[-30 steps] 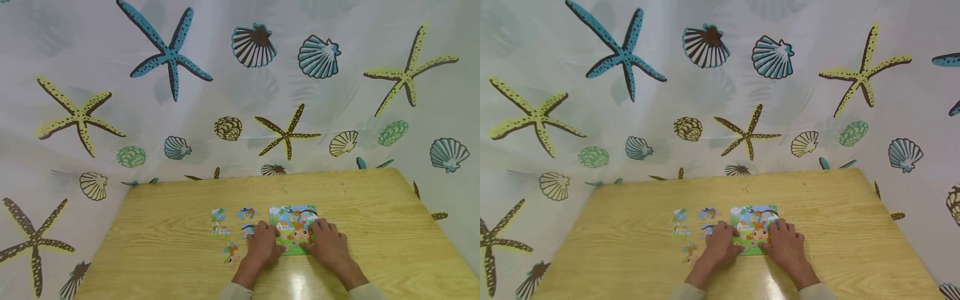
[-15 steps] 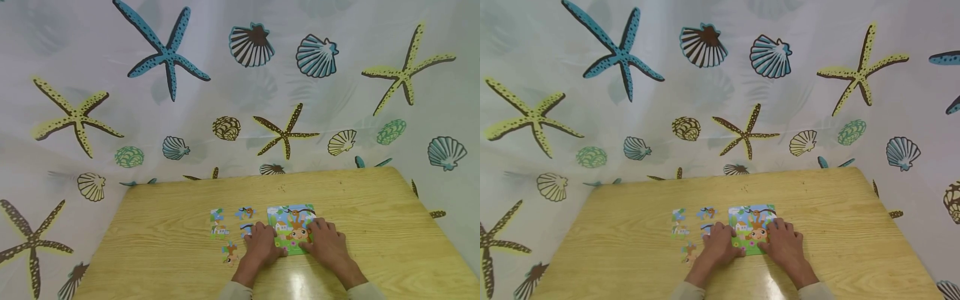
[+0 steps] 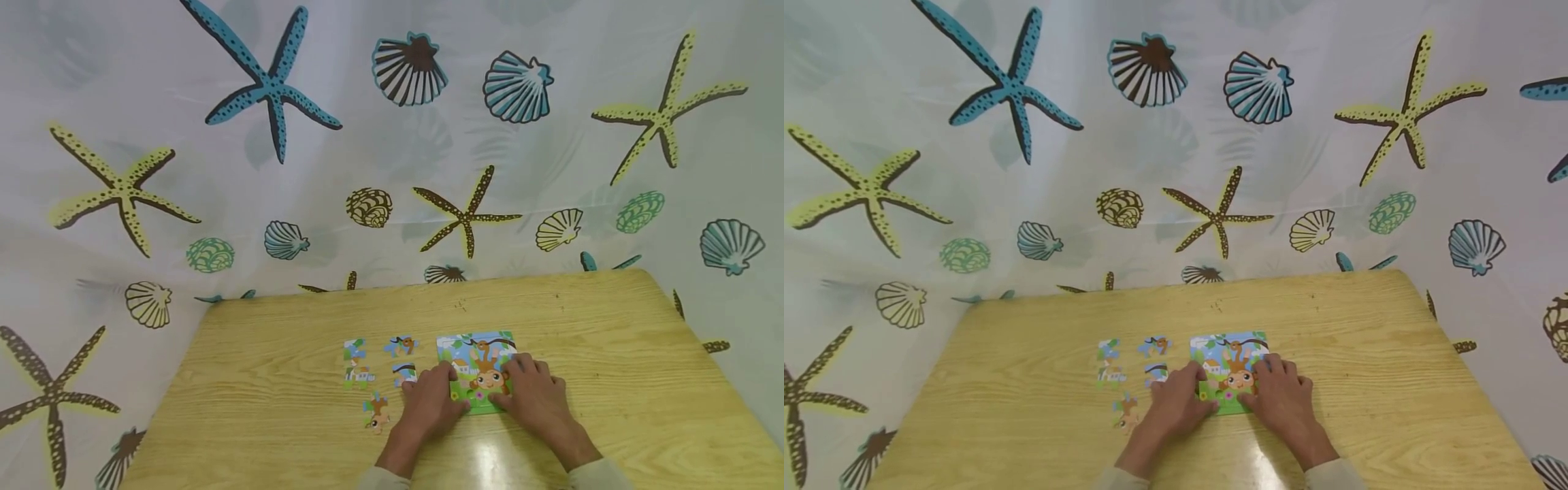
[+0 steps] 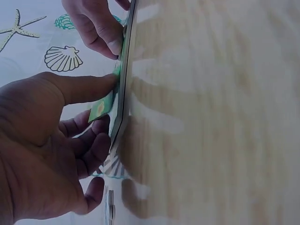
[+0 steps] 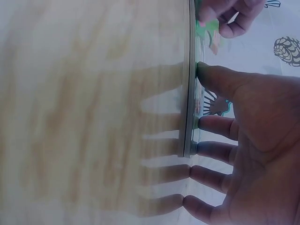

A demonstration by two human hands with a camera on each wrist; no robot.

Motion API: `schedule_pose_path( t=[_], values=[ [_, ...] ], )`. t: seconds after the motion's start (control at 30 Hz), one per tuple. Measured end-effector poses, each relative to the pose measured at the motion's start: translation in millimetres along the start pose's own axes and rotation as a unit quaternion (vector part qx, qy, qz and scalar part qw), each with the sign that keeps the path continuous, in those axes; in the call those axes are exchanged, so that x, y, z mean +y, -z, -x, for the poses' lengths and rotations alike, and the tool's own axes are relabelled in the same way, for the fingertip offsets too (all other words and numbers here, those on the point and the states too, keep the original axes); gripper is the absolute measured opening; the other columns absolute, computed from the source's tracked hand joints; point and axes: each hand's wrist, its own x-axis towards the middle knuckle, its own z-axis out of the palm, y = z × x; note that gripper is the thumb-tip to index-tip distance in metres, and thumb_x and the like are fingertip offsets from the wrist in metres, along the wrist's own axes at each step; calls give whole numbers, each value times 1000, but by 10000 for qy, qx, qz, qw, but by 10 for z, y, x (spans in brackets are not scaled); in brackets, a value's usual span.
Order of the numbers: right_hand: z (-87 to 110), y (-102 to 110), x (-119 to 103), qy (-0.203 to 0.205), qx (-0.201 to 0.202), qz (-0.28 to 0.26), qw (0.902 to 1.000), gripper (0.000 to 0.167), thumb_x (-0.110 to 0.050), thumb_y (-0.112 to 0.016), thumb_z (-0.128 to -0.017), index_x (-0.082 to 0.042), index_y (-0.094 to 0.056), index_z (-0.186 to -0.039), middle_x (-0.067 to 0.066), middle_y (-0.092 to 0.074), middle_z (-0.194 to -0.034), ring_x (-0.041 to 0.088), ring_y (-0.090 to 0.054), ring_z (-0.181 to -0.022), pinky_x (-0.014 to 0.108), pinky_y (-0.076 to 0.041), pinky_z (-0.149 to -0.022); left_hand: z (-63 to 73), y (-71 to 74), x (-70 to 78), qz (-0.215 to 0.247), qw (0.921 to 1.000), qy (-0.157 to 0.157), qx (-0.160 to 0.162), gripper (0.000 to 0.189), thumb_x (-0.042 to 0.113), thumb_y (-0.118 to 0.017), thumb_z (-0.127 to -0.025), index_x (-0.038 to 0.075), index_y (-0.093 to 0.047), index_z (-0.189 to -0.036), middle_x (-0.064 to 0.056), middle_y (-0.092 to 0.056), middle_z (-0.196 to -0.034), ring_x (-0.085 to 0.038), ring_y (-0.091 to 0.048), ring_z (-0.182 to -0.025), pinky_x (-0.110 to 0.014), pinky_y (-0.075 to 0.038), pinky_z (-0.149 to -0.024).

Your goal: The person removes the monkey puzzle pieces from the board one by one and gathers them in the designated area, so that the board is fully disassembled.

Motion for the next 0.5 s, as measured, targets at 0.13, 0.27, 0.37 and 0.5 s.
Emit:
schedule_pose_path(
  t=[0.13,0.27,0.37,0.5],
  values=[
    [-14,6,-9,30,7,16,10000,51,-47,-73,-82,-14,-59,-118,11,-48,-136,40,-46,-124,65,-42,-85,6,25,-21,330,9992,-203,-19,23,26,-69,-87,16,-58,-105,8,-53,-75,-10,-49,-64,-35,-44,-70],
    [-17,2,-14,20,22,-3,10000,52,-47,-73,-82,-14,-59,-118,12,-48,-136,40,-46,-124,66,-42,-86,35,68,-88,866,9959,-225,-153,14,20,-61,-94,16,-57,-106,7,-52,-77,-8,-43,-57,-24,-36,-52],
    [-17,-4,-12,-2,2,-34,10000,52,-48,-73,-81,-14,-59,-118,12,-48,-137,40,-46,-124,66,-42,-87,90,144,-177,1174,9928,-87,-230,14,19,-57,-96,15,-56,-109,6,-52,-77,-8,-42,-56,-24,-35,-50],
    [-7,-4,-7,-11,-50,-50,10000,52,-48,-72,-82,-14,-59,-119,12,-47,-137,40,-45,-125,67,-41,-88,181,300,-363,1250,9920,100,-146,16,17,-55,-96,13,-54,-111,4,-52,-78,-8,-40,-55,-23,-35,-49]
  ],
)
